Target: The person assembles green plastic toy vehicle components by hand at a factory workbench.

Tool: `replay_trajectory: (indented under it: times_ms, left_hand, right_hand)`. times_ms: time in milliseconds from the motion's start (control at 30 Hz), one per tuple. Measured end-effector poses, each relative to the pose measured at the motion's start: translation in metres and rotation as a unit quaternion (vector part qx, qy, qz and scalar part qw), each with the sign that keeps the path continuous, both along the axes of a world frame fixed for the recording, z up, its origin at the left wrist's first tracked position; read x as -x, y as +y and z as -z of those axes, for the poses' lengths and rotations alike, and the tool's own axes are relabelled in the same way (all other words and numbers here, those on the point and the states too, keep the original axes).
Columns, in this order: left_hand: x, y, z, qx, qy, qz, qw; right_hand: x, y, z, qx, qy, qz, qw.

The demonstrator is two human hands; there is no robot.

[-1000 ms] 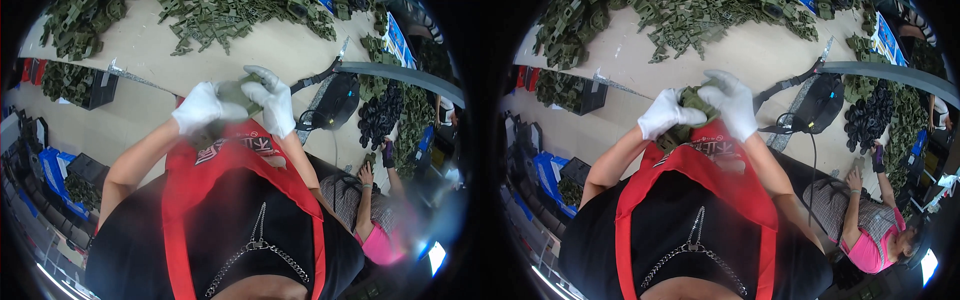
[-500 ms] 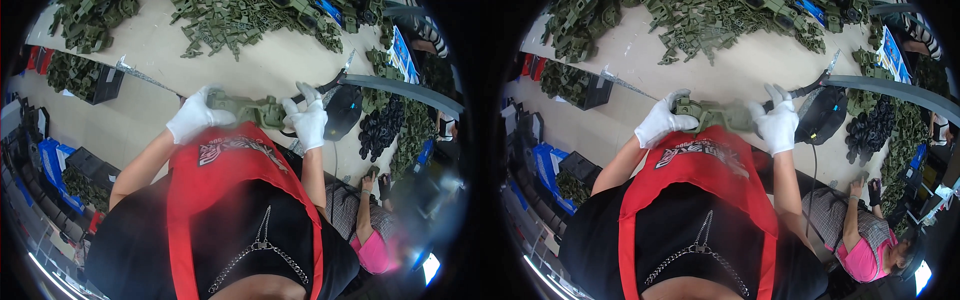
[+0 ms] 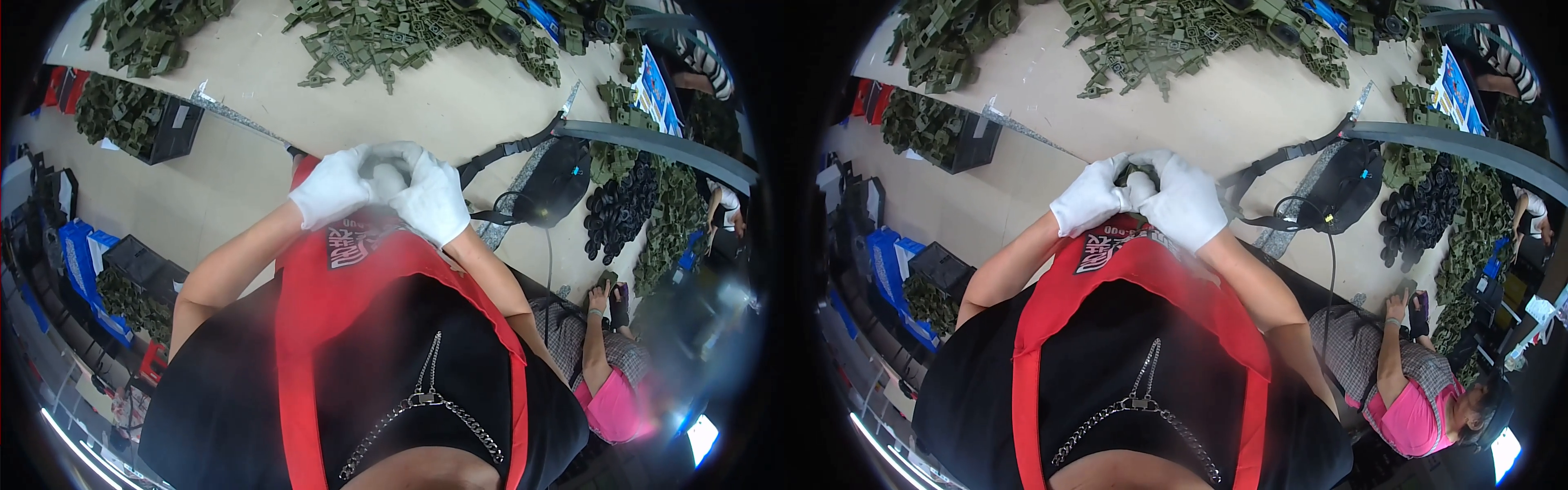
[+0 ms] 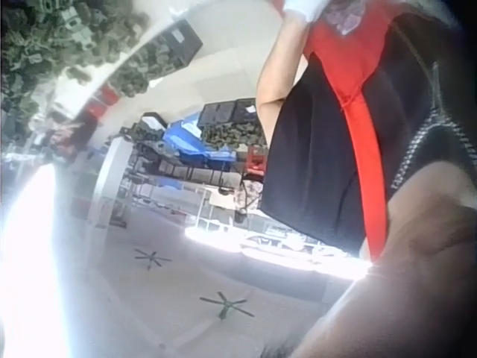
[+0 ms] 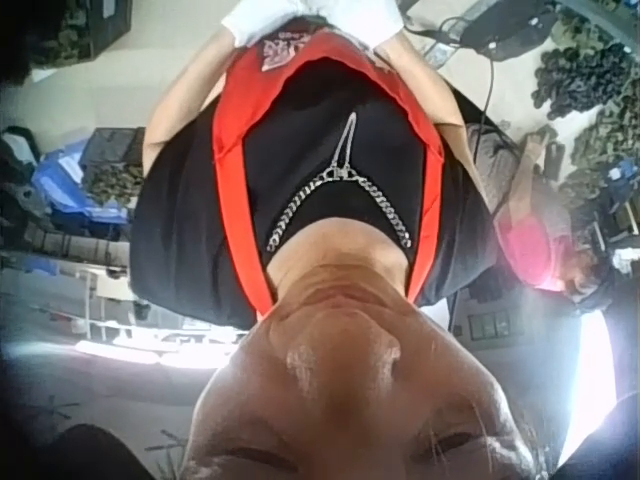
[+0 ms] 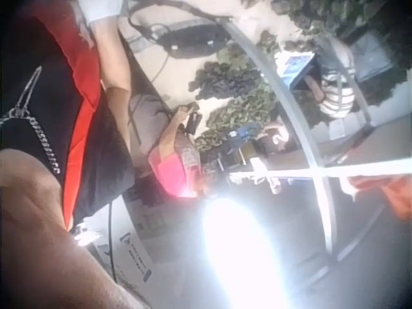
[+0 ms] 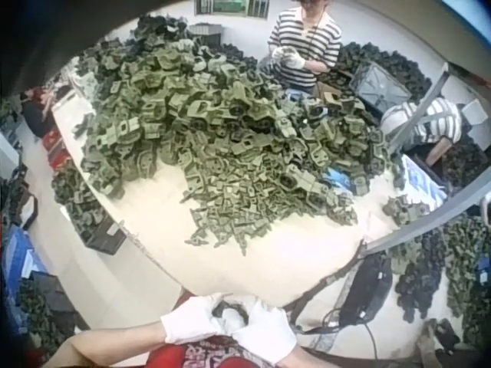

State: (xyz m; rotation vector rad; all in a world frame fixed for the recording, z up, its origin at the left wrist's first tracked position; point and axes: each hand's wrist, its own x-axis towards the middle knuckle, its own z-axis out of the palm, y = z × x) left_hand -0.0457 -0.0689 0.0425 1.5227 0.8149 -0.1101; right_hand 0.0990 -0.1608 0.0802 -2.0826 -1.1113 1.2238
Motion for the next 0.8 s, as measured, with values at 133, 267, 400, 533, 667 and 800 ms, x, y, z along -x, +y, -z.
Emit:
replay_trajectory:
  times_ms: [133,267,400,533,667,800]
  left_hand:
    - [0.000,0.005,-0.016,0.151,-0.085,-0.046,0.984]
    - [-0.003,0.006,-0.031,0.110,-0.029,-0.004,0.993]
    - [0.000,0.000,-0.036,-0.071,0.009,0.039,0.997]
    - [-0.003,0.005,0.024,-0.023,0.034,0.041,0.998]
    - [-0.025,0.026,0.008,0.007,-0.014,0.023,1.000]
    - [-0.033,0.023,-0.021,-0.173,-0.077,0.044,0.981]
  right_hand:
    - [-0.027,-0.009,0.021,-0.060,0.304,0.020,0.951]
    - [-0.033,-0.001,0.022,0.059,0.312,0.035,0.948]
    - [-0.019,-0.010,0.014,0.027,0.192,0.040,0.980]
    - [-0.032,0.003,0.046,0.054,0.295,0.084,0.950]
    - [-0.068,0.003,0.096,-0.088,0.340,-0.084,0.932]
    - [-0.044,-0.004,0.064,-0.030,-0.056,-0.187,0.980]
